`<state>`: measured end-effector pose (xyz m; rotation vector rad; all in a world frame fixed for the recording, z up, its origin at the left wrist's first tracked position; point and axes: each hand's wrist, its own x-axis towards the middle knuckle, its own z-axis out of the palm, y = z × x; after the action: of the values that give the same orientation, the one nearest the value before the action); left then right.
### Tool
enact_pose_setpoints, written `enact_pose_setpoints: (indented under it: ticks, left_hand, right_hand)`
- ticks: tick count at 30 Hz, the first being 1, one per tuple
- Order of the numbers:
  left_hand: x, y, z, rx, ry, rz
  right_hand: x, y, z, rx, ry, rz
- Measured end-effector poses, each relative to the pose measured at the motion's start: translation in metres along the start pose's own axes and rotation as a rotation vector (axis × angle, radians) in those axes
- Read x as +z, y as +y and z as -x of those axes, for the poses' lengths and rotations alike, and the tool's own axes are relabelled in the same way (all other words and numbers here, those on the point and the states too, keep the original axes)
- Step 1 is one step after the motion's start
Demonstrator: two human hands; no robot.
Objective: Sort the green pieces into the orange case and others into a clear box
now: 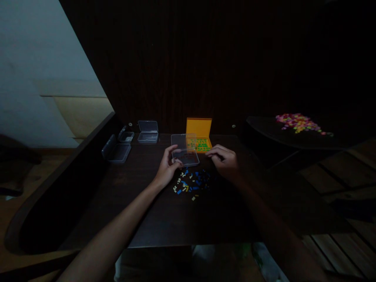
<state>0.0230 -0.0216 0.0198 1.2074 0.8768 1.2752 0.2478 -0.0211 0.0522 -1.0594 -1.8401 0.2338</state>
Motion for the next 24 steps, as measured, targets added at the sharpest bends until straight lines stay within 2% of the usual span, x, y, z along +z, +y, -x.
enact_pose_setpoints:
  ticks: [2, 7, 9, 12, 24]
  left_hand:
    - [-0.001, -0.001, -0.001, 0.008, 0.003, -0.005]
    - [-0.001, -0.002, 0.001, 0.010, -0.004, -0.002]
    - [-0.001, -0.001, 0.001, 0.006, -0.004, -0.011]
    - [-0.001, -0.001, 0.002, 0.000, -0.003, -0.016]
    - [-0.002, -0.001, 0.004, -0.013, -0.037, -0.028]
  right_hand:
    - [0.000, 0.007, 0.000, -0.014, -0.098, -0.027]
    - [0.000, 0.019, 0.002, -0.095, -0.479, -0.058]
    - [0.000, 0.022, 0.005, -0.123, -0.577, -0.044]
    - [0.001, 0.025, 0.011, -0.139, -0.609, -0.032]
    - [0.003, 0.022, 0.026, -0.022, -0.647, 0.052]
